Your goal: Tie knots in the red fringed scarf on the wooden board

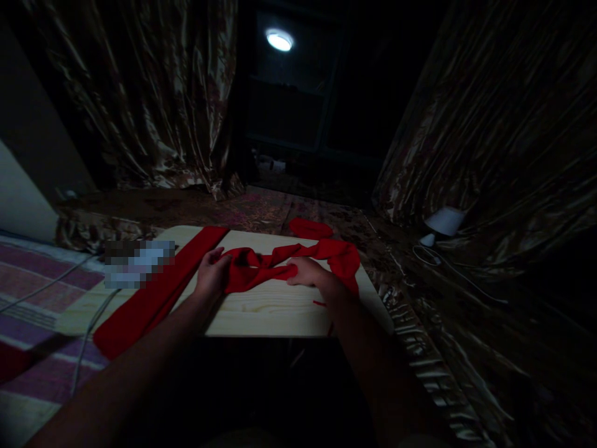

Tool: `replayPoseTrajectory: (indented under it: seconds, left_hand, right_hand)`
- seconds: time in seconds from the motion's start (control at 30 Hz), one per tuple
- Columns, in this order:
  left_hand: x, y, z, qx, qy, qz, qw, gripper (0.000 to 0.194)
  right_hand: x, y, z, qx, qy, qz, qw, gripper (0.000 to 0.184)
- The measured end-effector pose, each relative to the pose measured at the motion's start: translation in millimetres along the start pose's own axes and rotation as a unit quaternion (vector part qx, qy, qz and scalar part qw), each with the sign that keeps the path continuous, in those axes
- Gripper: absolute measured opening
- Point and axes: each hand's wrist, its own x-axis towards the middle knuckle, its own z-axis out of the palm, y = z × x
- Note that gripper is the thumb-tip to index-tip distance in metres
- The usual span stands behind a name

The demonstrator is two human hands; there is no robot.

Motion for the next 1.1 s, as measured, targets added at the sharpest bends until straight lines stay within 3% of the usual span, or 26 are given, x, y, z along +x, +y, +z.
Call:
replayPoseTrajectory:
  seconds: [0.1, 0.17, 0.23, 0.3, 0.37, 0.43, 0.5, 0.6, 0.67, 0.83, 0.97, 1.03, 1.1]
  left_hand:
    - [-4, 0, -1.3, 0.164, 0.029, 0.142, 0.976, 0.048]
    - [-10, 0, -1.0, 0.276, 0.047, 0.252, 0.926, 0.043]
    - [-16, 0, -0.2, 0.340, 0.035, 0.304, 0.889, 0.042]
    - [-19, -1, -0.1, 0.355, 0.013, 0.295, 0.887, 0.044]
    - [-19, -2, -1.2, 0.331, 0.008, 0.256, 0.908, 0.046]
    - [-17, -2, -2.8, 0.297, 0.020, 0.205, 0.933, 0.046]
    - [-15, -2, -4.2, 0.299, 0.023, 0.162, 0.940, 0.039]
    - [-15, -2, -4.1, 0.366, 0.012, 0.142, 0.920, 0.025]
    - [-15, -2, -2.9, 0.414, 0.007, 0.154, 0.897, 0.025]
    - [-13, 0, 0.0, 0.524, -0.022, 0.165, 0.836, 0.046]
    - [-8, 5, -0.8, 0.595, -0.062, 0.135, 0.790, 0.043]
    - [-4, 8, -1.9, 0.582, -0.070, 0.127, 0.800, 0.028]
    - [2, 11, -3.0, 0.528, -0.073, 0.112, 0.839, 0.018]
  right_hand:
    - [-8, -9, 8, -0.038, -0.059, -0.021, 0.997, 0.032]
    - [-8, -14, 9, 0.000, -0.111, -0.027, 0.993, 0.022]
    - [-3, -16, 8, 0.041, -0.103, -0.025, 0.993, 0.025]
    - [5, -17, 7, 0.035, -0.023, -0.017, 0.999, 0.024]
    - [15, -18, 7, -0.018, 0.058, -0.016, 0.998, 0.017]
    - [23, -20, 7, -0.087, 0.105, -0.028, 0.990, 0.022]
    - [30, -22, 8, -0.152, 0.122, -0.047, 0.980, 0.048]
    - [38, -25, 10, -0.224, 0.091, -0.076, 0.967, 0.089]
    - [44, -26, 13, -0.248, 0.054, -0.095, 0.963, 0.095]
    - [57, -24, 20, -0.269, 0.011, -0.148, 0.952, 0.047]
    - [58, -23, 12, -0.185, 0.073, -0.095, 0.975, 0.020]
    - [56, -24, 3, -0.132, 0.139, -0.043, 0.980, 0.012]
    - [53, -23, -5, -0.084, 0.205, -0.003, 0.975, 0.009]
